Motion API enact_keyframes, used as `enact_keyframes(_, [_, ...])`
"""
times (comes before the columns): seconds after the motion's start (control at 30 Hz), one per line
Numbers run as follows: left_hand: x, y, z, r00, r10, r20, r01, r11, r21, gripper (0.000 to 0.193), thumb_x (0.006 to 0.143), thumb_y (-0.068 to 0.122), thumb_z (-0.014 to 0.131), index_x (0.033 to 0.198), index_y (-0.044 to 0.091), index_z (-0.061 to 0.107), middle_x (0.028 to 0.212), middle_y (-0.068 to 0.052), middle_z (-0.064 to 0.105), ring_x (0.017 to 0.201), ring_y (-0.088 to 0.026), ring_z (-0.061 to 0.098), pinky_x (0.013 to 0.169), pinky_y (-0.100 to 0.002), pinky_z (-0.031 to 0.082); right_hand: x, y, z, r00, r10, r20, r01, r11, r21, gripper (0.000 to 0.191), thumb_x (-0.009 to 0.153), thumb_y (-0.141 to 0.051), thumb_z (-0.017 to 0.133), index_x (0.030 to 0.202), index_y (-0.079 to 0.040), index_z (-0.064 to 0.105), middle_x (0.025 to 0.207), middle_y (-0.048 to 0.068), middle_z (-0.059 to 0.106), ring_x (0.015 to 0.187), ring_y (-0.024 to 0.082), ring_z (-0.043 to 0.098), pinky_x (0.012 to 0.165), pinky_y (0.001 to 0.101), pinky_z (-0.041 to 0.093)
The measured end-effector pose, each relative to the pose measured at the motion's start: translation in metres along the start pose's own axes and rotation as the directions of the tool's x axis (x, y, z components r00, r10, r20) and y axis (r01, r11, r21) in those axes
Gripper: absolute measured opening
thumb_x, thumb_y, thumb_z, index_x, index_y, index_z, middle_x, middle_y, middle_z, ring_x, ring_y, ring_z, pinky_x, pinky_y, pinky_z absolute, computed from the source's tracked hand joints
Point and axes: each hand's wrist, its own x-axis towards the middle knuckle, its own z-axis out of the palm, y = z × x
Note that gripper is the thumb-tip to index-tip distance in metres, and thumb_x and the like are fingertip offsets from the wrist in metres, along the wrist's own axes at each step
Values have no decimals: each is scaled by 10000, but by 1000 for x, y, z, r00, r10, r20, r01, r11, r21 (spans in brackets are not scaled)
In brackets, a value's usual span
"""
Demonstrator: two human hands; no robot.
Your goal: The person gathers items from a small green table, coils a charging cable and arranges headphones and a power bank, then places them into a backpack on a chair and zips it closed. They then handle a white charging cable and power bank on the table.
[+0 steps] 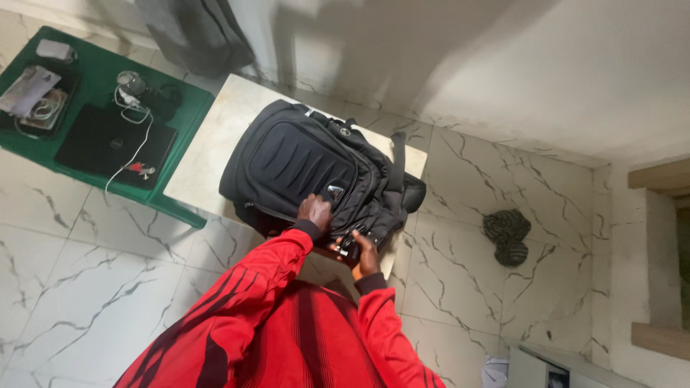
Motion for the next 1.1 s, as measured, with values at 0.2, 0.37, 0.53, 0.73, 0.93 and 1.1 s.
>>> enact_keyframes(0.2, [15, -46, -9, 966, -4, 257, 132, 866, -481, 283, 823, 334, 825, 894, 67, 766, 933, -189, 784, 826, -347, 719, 708, -440, 546, 38, -14, 29, 1000, -23, -4, 23, 980, 200, 393, 940, -394, 620, 960, -1, 622, 836, 182, 716, 757, 394, 753, 589, 463, 626])
enact_keyframes(0.37, [23, -120, -25, 785, -11, 619, 613, -128, -779, 266, 969, 333, 652, 1068, 87, 675, 1021, -108, 774, 795, -189, 725, 624, -341, 544, 93, -45, 88, 978, -180, -103, 183, 983, 22, 312, 928, -383, 699, 968, -78, 648, 804, 91, 688, 662, 245, 657, 583, 434, 599])
enact_keyframes(0.53, [39, -176, -55, 736, 71, 673, 675, -156, -721, 298, 983, 328, 637, 1082, 46, 646, 997, -102, 755, 784, -195, 729, 629, -333, 572, 121, -28, 147, 886, -329, -327, 288, 943, -168, 280, 877, -345, 701, 916, -68, 694, 766, 45, 667, 643, 194, 641, 581, 375, 547])
enact_keyframes(0.73, [44, -208, -59, 690, 128, 713, 713, 48, -699, 245, 946, 223, 705, 1087, 27, 664, 956, -100, 747, 705, -162, 710, 533, -285, 508, 121, -9, 141, 850, -228, -475, 210, 973, -91, 220, 838, -282, 698, 910, -74, 705, 786, 52, 695, 644, 206, 655, 605, 371, 543])
enact_keyframes(0.93, [46, -212, -56, 851, 173, 495, 382, 443, -811, 423, 896, 348, 777, 1127, 10, 674, 904, -96, 747, 692, -148, 698, 562, -285, 525, 113, -8, 118, 815, -466, -344, 451, 883, -128, 210, 898, -248, 677, 932, -45, 722, 864, 58, 722, 737, 187, 685, 691, 345, 555])
enact_keyframes(1.1, [42, -194, -64, 979, 193, -59, -194, 820, -539, 589, 806, 428, 905, 1147, 8, 673, 956, -181, 686, 867, -287, 657, 752, -407, 546, 103, -25, 133, 900, -431, -71, 436, 886, 156, 272, 921, -256, 624, 1041, -26, 706, 971, 132, 743, 864, 289, 702, 769, 424, 579])
